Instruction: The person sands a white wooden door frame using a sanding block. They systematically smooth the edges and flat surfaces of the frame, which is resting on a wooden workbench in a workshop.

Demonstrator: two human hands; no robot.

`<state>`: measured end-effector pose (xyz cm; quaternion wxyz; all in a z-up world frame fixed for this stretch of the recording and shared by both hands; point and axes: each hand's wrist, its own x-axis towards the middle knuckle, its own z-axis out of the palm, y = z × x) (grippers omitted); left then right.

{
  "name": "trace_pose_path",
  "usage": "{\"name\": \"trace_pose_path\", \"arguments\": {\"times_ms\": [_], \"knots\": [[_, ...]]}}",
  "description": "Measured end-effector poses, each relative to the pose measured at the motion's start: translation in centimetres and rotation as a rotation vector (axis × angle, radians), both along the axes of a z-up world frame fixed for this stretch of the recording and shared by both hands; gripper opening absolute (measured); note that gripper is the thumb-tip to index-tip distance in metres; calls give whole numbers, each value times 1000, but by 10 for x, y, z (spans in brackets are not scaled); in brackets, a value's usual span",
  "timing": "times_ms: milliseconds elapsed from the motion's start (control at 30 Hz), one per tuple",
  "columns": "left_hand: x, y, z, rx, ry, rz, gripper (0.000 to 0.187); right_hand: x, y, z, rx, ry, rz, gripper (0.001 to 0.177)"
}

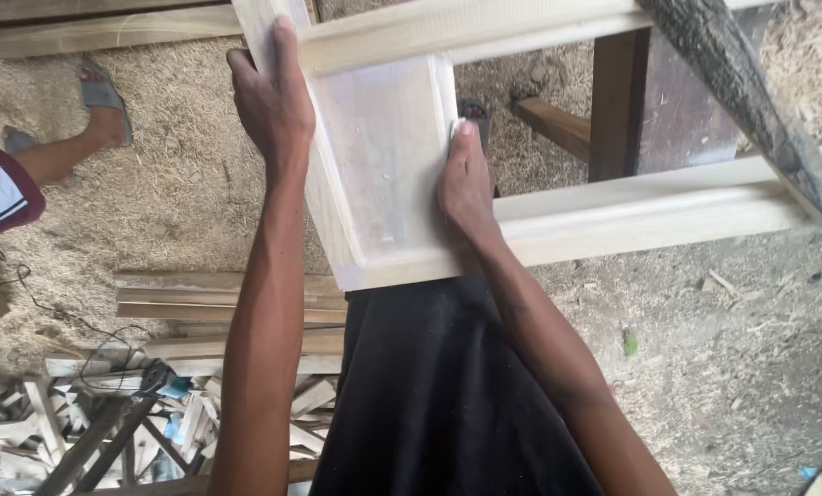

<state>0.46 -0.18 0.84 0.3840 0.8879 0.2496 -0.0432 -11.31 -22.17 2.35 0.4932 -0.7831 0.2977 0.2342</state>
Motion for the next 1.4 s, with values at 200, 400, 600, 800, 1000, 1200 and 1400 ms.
{"name": "trace_pose_path", "arguments": {"times_ms": [200,400,600,800,1000,1200,1400], "knots": [[-6,3,1,-75,41,-2,67,28,0,-8,115,117,-153,79],[-3,0,4,-36,49,3,69,18,6,1,7,-89,-73,76],[-4,1,2,-36,71,4,71,17,3,15,100,80,-134,75],[-1,-1,5,-10,78,15,70,35,5,-5,18,58,-104,78],[-1,1,-3,-14,1,-10,67,-6,4,12,31,39,-13,80],[-5,3,-5,-51,88,9,66,32,-5,-16,100,-36,-65,77],[-3,2,2,-22,51,-7,66,-1,2,4,71,-47,-44,80]]}}
